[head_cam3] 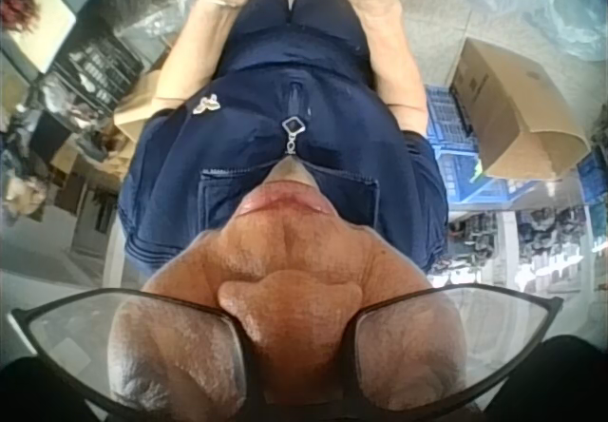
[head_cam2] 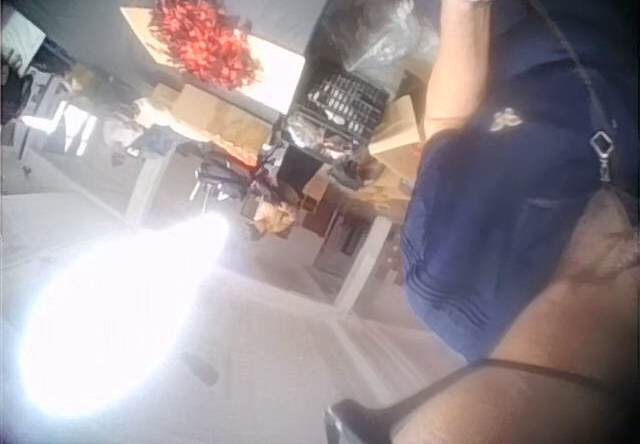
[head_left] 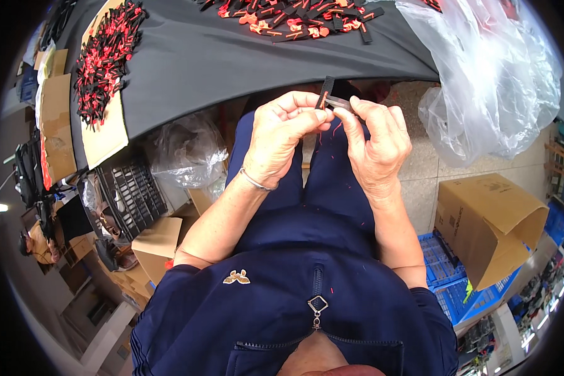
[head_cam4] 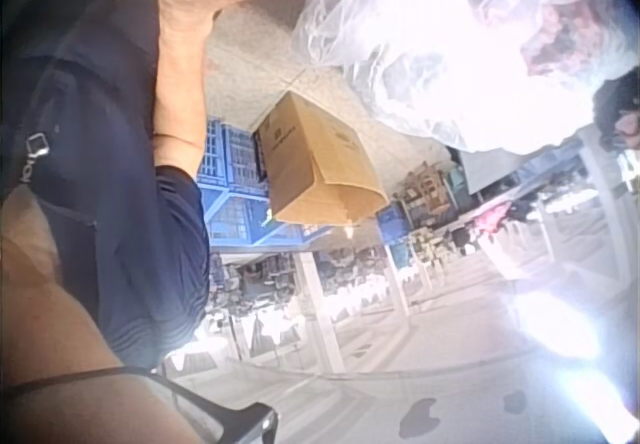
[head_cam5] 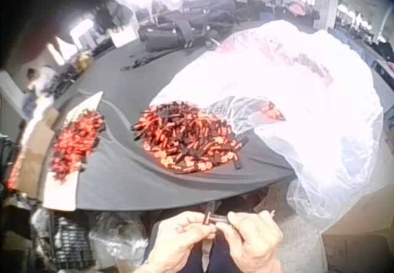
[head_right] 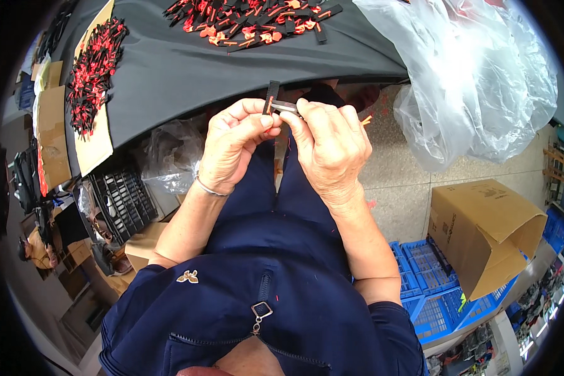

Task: The person picks up zipper pulls from the table and trims excess threads from them one by one using snips.

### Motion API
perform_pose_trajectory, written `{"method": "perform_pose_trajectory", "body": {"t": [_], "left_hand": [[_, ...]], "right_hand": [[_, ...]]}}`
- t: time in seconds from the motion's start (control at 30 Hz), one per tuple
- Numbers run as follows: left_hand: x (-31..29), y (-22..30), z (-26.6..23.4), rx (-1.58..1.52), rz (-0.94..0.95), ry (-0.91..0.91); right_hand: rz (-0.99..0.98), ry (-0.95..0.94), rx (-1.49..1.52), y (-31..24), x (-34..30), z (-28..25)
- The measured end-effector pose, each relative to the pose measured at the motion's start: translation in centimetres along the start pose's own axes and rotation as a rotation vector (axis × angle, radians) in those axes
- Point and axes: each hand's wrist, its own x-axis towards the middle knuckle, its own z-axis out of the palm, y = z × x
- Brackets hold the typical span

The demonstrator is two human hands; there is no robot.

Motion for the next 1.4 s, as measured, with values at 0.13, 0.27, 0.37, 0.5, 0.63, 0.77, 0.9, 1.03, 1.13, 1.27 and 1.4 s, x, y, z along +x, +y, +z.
{"method": "perform_pose_trajectory", "body": {"t": [0.13,0.27,0.37,0.5,0.63,0.77,0.9,1.03,1.13,1.27,1.4], "left_hand": [[-0.1,-0.4,-0.1,0.001,0.01,-0.011],[-0.4,-0.2,0.3,0.015,0.028,-0.002],[-0.8,-0.3,0.6,0.077,0.094,0.019],[-1.7,-0.6,0.9,0.234,0.191,0.037],[-2.2,-0.5,-0.4,0.19,0.153,0.011],[-2.4,1.3,-2.9,0.158,0.154,0.093],[-0.7,7.9,-9.6,-0.065,0.523,0.277],[1.4,13.2,-14.8,-0.73,0.629,0.259],[3.5,10.4,-11.5,-0.236,0.556,0.257],[4.8,6.5,-4.9,0.736,0.668,0.287],[7.2,5.9,-3.6,1.349,0.997,0.247]], "right_hand": [[0.103,-0.062,0.093,0.0,0.0,-0.4],[0.767,-0.097,0.559,-0.4,-0.1,-1.3],[0.847,-0.089,0.762,-1.2,0.8,-1.5],[0.807,-0.277,0.842,-2.2,0.5,-0.8],[0.523,-0.23,0.574,-2.6,0.3,-0.1],[0.567,-0.126,0.483,-1.8,0.2,-0.1],[0.701,0.005,0.57,-0.5,0.8,-0.2],[0.704,0.025,0.635,0.2,1.1,0.0],[0.759,0.016,0.635,0.1,1.2,0.6],[0.747,-0.025,0.655,0.3,1.2,1.0],[0.75,-0.034,0.643,0.7,1.3,0.8]]}}
